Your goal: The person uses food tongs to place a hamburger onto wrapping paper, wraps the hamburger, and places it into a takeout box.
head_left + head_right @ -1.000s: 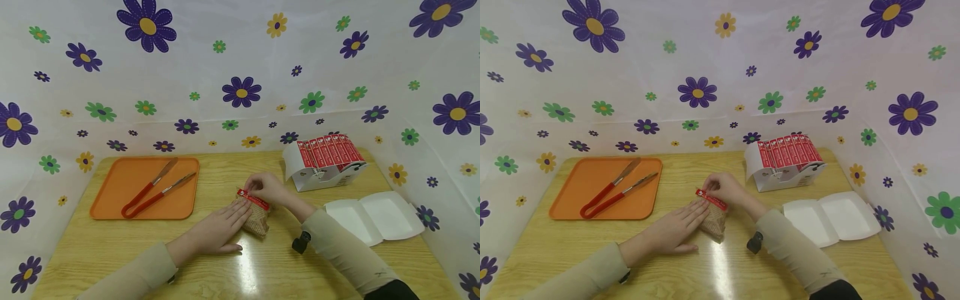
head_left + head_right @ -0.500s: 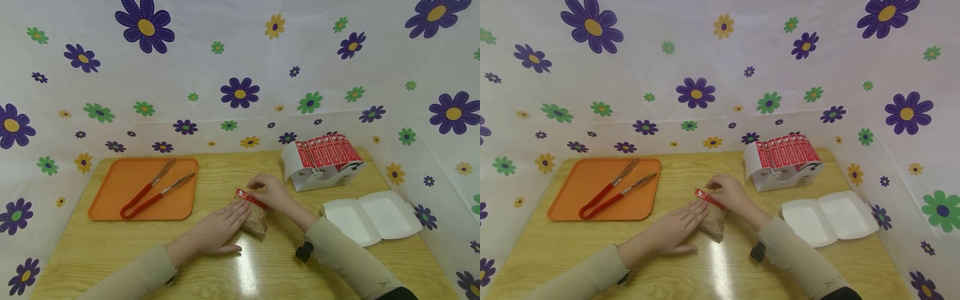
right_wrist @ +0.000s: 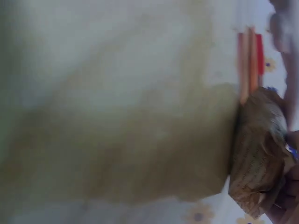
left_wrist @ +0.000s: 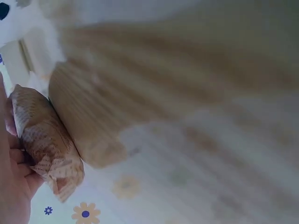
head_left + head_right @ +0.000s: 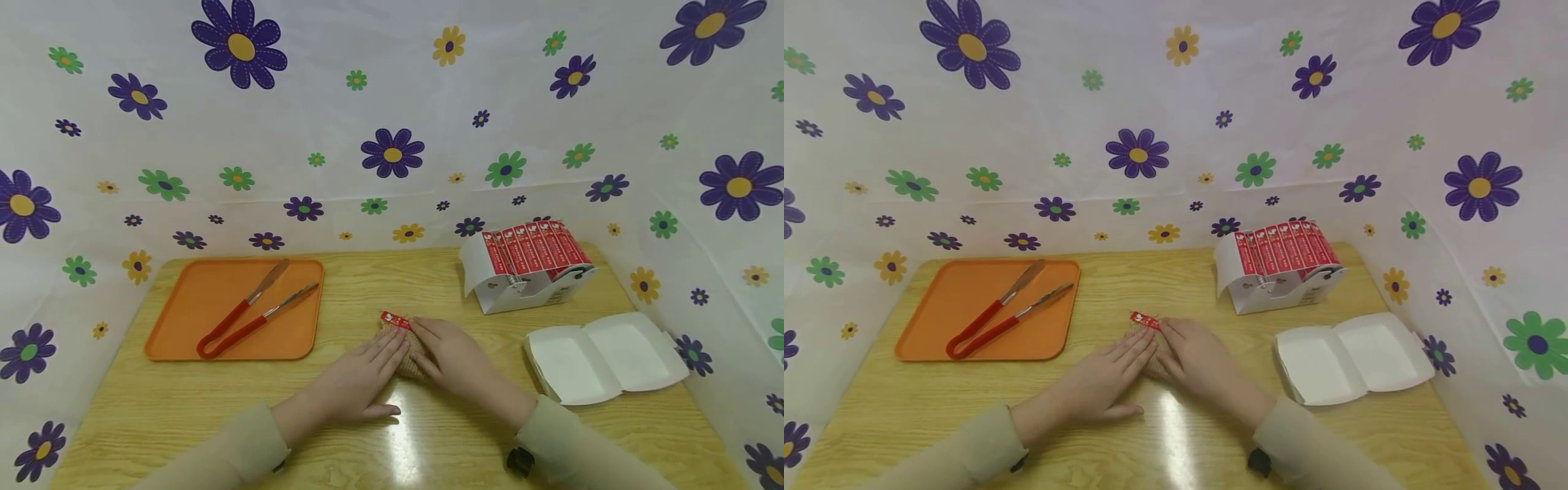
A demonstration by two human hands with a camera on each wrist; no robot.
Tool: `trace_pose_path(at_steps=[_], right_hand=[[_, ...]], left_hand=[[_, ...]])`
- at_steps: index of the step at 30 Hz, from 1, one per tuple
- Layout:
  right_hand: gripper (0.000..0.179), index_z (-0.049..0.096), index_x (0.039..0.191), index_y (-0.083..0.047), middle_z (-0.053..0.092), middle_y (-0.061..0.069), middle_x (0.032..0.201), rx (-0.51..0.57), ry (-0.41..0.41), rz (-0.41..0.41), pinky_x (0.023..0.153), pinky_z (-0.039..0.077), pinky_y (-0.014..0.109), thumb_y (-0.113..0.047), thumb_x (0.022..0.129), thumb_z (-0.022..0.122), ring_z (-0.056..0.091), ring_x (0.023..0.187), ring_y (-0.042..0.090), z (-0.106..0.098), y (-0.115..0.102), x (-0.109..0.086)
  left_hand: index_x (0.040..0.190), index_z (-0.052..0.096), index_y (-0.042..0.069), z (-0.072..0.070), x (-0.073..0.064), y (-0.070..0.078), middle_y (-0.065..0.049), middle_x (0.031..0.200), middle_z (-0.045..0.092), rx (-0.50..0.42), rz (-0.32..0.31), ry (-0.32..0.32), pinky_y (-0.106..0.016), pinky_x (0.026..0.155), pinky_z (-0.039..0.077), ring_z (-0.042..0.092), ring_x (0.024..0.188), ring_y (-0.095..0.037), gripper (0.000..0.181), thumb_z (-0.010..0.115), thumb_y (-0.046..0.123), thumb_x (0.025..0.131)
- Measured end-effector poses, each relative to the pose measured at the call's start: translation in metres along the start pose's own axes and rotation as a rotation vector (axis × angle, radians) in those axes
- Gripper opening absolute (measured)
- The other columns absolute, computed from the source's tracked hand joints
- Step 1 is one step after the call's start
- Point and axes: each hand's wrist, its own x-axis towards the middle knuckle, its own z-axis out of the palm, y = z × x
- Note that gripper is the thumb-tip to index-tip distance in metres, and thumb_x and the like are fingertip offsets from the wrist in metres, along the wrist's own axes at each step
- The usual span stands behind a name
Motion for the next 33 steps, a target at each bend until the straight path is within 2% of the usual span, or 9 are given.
trace_pose_path(at_steps=[4, 7, 9, 13, 16, 20, 24, 27, 33], right_hand=[[0.061, 0.055, 0.152, 0.002, 0.059, 0.018, 0.155, -0.040, 0.010, -0.036, 0.120, 0.049, 0.052, -0.035, 0.105, 0.066, 0.060, 0.141, 0.037, 0.007, -0.001, -0.007], [0.062, 0.051, 0.155, 0.002, 0.056, 0.019, 0.158, -0.051, 0.001, -0.059, 0.121, 0.048, 0.052, -0.034, 0.106, 0.065, 0.057, 0.144, 0.036, 0.008, -0.001, -0.009], [0.063, 0.048, 0.156, 0.002, 0.052, 0.020, 0.160, -0.056, -0.014, -0.068, 0.122, 0.046, 0.053, -0.032, 0.106, 0.064, 0.054, 0.147, 0.037, 0.010, -0.002, -0.010], [0.063, 0.041, 0.159, 0.006, 0.043, 0.022, 0.166, -0.063, -0.050, -0.063, 0.127, 0.040, 0.053, -0.030, 0.110, 0.057, 0.045, 0.153, 0.037, 0.016, -0.005, -0.012], [0.067, 0.032, 0.162, 0.009, 0.034, 0.025, 0.170, -0.019, -0.049, -0.027, 0.130, 0.034, 0.054, -0.029, 0.111, 0.054, 0.037, 0.158, 0.038, 0.021, -0.005, -0.014], [0.071, 0.021, 0.165, 0.008, 0.023, 0.026, 0.173, 0.091, -0.032, 0.019, 0.131, 0.029, 0.056, -0.027, 0.111, 0.052, 0.028, 0.162, 0.038, 0.026, -0.003, -0.019], [0.072, 0.015, 0.167, 0.006, 0.017, 0.024, 0.176, 0.163, -0.055, 0.031, 0.133, 0.025, 0.055, -0.027, 0.113, 0.049, 0.023, 0.163, 0.037, 0.029, 0.000, -0.021], [0.074, 0.014, 0.168, 0.005, 0.018, 0.024, 0.176, 0.176, -0.072, 0.031, 0.134, 0.022, 0.055, -0.028, 0.113, 0.050, 0.022, 0.164, 0.036, 0.029, 0.000, -0.019], [0.079, 0.016, 0.166, 0.008, 0.020, 0.026, 0.175, 0.122, -0.062, 0.022, 0.134, 0.022, 0.057, -0.035, 0.111, 0.053, 0.022, 0.164, 0.037, 0.028, -0.007, -0.010]], left_hand=[[0.166, 0.027, -0.003, 0.001, 0.002, 0.002, -0.022, 0.175, 0.024, -0.049, -0.046, 0.040, -0.042, 0.132, 0.032, 0.024, 0.164, -0.034, 0.092, 0.049, 0.063, 0.106], [0.165, 0.026, -0.005, 0.003, 0.007, 0.002, -0.025, 0.174, 0.024, -0.046, -0.111, 0.070, -0.043, 0.132, 0.032, 0.024, 0.164, -0.035, 0.088, 0.049, 0.058, 0.108], [0.164, 0.027, -0.007, 0.004, 0.010, 0.003, -0.028, 0.173, 0.026, -0.030, -0.165, 0.068, -0.045, 0.133, 0.032, 0.025, 0.163, -0.037, 0.086, 0.046, 0.056, 0.110], [0.162, 0.030, -0.011, 0.006, 0.015, 0.005, -0.033, 0.170, 0.029, -0.025, -0.244, 0.021, -0.047, 0.132, 0.033, 0.029, 0.161, -0.041, 0.081, 0.042, 0.052, 0.112], [0.161, 0.032, -0.012, 0.007, 0.016, 0.007, -0.033, 0.168, 0.031, -0.042, -0.266, 0.006, -0.048, 0.130, 0.036, 0.034, 0.159, -0.042, 0.079, 0.044, 0.049, 0.112], [0.159, 0.034, -0.012, 0.007, 0.017, 0.008, -0.034, 0.166, 0.035, -0.089, -0.272, 0.024, -0.047, 0.127, 0.041, 0.040, 0.155, -0.041, 0.079, 0.049, 0.048, 0.111], [0.160, 0.035, -0.011, 0.004, 0.018, 0.008, -0.033, 0.165, 0.037, -0.174, -0.298, 0.028, -0.046, 0.123, 0.046, 0.044, 0.154, -0.039, 0.080, 0.052, 0.049, 0.110], [0.161, 0.035, -0.009, 0.003, 0.017, 0.007, -0.030, 0.167, 0.036, -0.207, -0.326, 0.017, -0.045, 0.122, 0.047, 0.044, 0.154, -0.037, 0.081, 0.053, 0.051, 0.109], [0.162, 0.036, -0.003, 0.006, 0.009, 0.004, -0.031, 0.166, 0.038, -0.150, -0.382, 0.023, -0.047, 0.121, 0.048, 0.048, 0.151, -0.039, 0.083, 0.055, 0.055, 0.107]])
